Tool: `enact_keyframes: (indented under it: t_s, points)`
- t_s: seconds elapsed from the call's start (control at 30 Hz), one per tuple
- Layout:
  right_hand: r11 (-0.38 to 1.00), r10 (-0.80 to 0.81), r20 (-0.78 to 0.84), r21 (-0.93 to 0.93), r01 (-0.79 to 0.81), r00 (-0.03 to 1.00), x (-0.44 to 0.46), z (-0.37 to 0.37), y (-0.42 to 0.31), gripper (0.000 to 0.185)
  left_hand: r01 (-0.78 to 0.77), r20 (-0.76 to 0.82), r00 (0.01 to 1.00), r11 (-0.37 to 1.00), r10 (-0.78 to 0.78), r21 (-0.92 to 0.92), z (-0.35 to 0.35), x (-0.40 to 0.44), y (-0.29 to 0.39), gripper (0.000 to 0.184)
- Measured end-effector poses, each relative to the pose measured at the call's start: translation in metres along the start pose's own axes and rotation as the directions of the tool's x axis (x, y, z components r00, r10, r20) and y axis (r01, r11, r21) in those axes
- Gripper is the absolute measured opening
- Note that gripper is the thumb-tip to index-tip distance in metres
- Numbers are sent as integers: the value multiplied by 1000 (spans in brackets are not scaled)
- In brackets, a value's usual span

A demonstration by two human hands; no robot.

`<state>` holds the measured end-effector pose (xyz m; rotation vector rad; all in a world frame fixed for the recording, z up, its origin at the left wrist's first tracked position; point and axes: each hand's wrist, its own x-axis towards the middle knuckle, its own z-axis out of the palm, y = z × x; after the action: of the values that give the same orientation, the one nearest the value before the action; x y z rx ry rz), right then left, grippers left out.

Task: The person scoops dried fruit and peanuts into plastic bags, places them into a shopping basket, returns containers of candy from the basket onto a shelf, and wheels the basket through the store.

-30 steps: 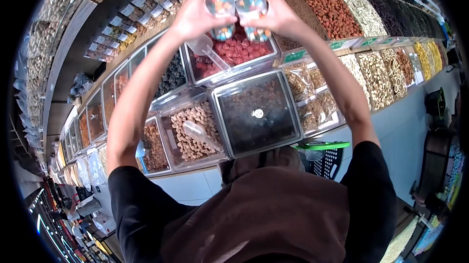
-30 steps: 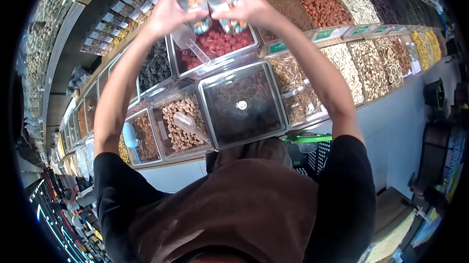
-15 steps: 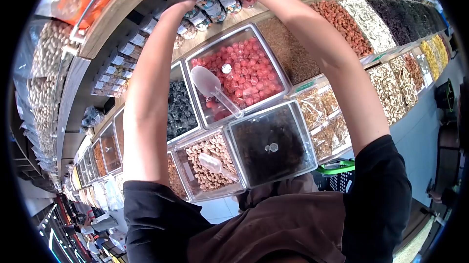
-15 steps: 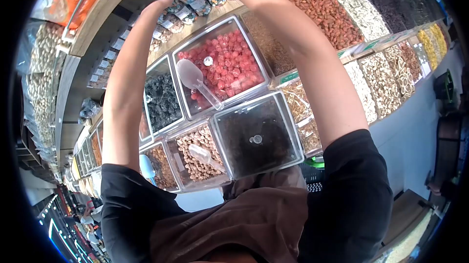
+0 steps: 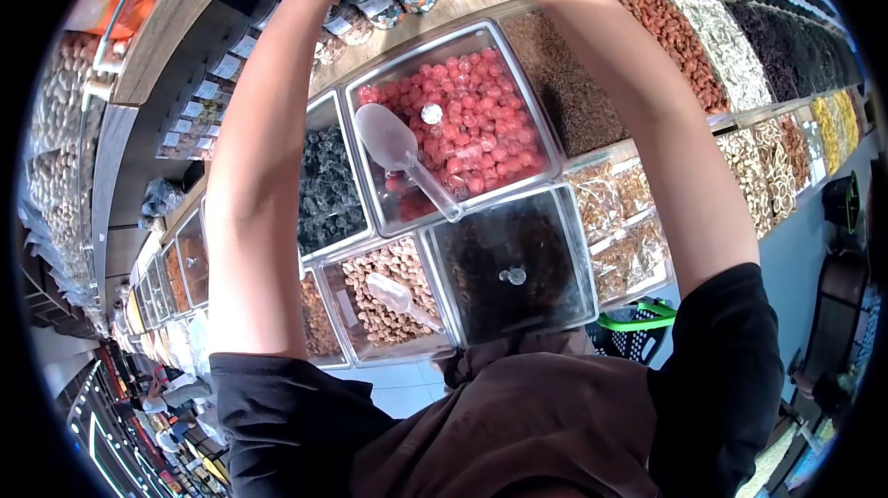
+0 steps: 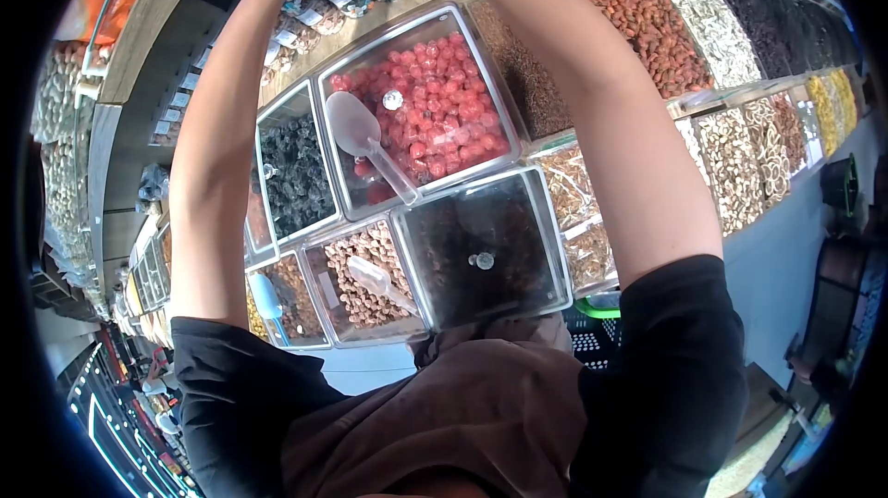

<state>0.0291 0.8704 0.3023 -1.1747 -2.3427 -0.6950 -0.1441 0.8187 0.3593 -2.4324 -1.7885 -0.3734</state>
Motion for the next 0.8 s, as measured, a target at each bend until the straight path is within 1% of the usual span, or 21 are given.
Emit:
enact_keyframes:
  t_s: [0.03, 0.07, 0.13, 0.17, 0.2, 0.27, 0.3, 0.33, 0.37, 0.4, 0.43, 0.47, 0.5, 0.53, 0.57, 0.6, 0.63, 0.67, 0.7, 0.73, 0.8]
  points:
    - [999, -32, 15, -3, 32, 999, -2, -4, 0, 28, -34, 40, 999, 999, 33, 30, 1, 3, -3, 37]
    - [999, -40, 8, -1, 40, 999, -4, -10, 1, 24, -91, 6, 996, 989, 91, 119, -4, -10, 6, 50]
    - [997, -27, -60, 72, 31, 998, -33, -37, -5, 25, -151, 57, 988, 969, 143, 193, -25, -41, 36, 84]
    - [992, -8, -128, 124, 24, 992, -55, -49, -8, 30, -210, -161, 960, 969, 229, 126, -15, -56, 29, 64]
    - [979, 20, -195, 203, 21, 981, -84, -61, -9, 37, -286, -367, 884, 956, 289, 64, -2, -73, 24, 46]
    - [915, 127, -199, 402, -37, 972, -171, -99, -11, 53, -292, -404, 896, 932, 187, -216, -17, -160, 51, 49]
    - [825, 188, 32, 538, -175, 982, -228, -144, -17, 48, -248, -386, 911, 940, 144, -234, -13, -211, 55, 46]
    - [734, 262, 56, 636, -237, 963, -287, -162, -14, 42, -125, -302, 953, 950, 34, -287, -11, -268, 61, 43]
    - [541, 455, 258, 680, -494, 853, -347, -183, -20, 37, -57, -307, 951, 960, -30, -273, 0, -325, 61, 41]
    - [463, 588, 262, 667, -584, 765, -418, -189, -24, 35, 144, -238, 945, 939, -224, -313, 7, -385, 68, 41]
    - [432, 730, 284, 513, -742, 622, -499, -192, -33, 32, 235, -265, 916, 940, -300, -248, 25, -448, 65, 38]
    - [228, 844, 391, 357, -906, 367, -554, -224, -51, 31, 513, -79, 815, 778, -574, -362, 30, -513, 70, 25]
    - [144, 916, 357, 134, -980, 183, -616, -246, -73, 32, 577, -129, 739, 720, -662, -385, 54, -587, 65, 18]
    - [88, 940, 338, -119, -989, 44, -679, -262, -101, 47, 655, -53, 569, 491, -821, -574, 72, -649, 79, 23]
    - [92, 929, 369, -266, -959, -13, -731, -267, -131, 57, 734, -9, 402, 328, -916, -594, 98, -716, 81, 24]
    - [99, 914, 399, -398, -912, -75, -780, -269, -161, 68, 654, 88, 343, 170, -935, -737, 132, -782, 75, 23]
    - [69, 877, 476, -266, -961, -69, -803, -263, -185, 76, 869, 234, 158, 23, -959, -494, 183, -854, 63, 18]
    - [21, 836, 545, -126, -992, -52, -824, -249, -207, 84, 931, 343, 122, -13, -931, -365, 225, -917, 48, 18]
    - [59, 844, 536, -106, -993, -7, -819, -235, -222, 88, 928, 397, 196, 39, -896, -370, 225, -908, 62, 17]
    - [-77, 741, 663, -80, -994, -111, -770, -245, -217, 87, 907, 410, 276, 94, -869, -410, 223, -894, 72, 17]
    - [-498, 511, 787, -57, -865, -346, -808, -177, -206, 66, 844, 385, 419, 197, -822, -499, 206, -854, 89, 16]
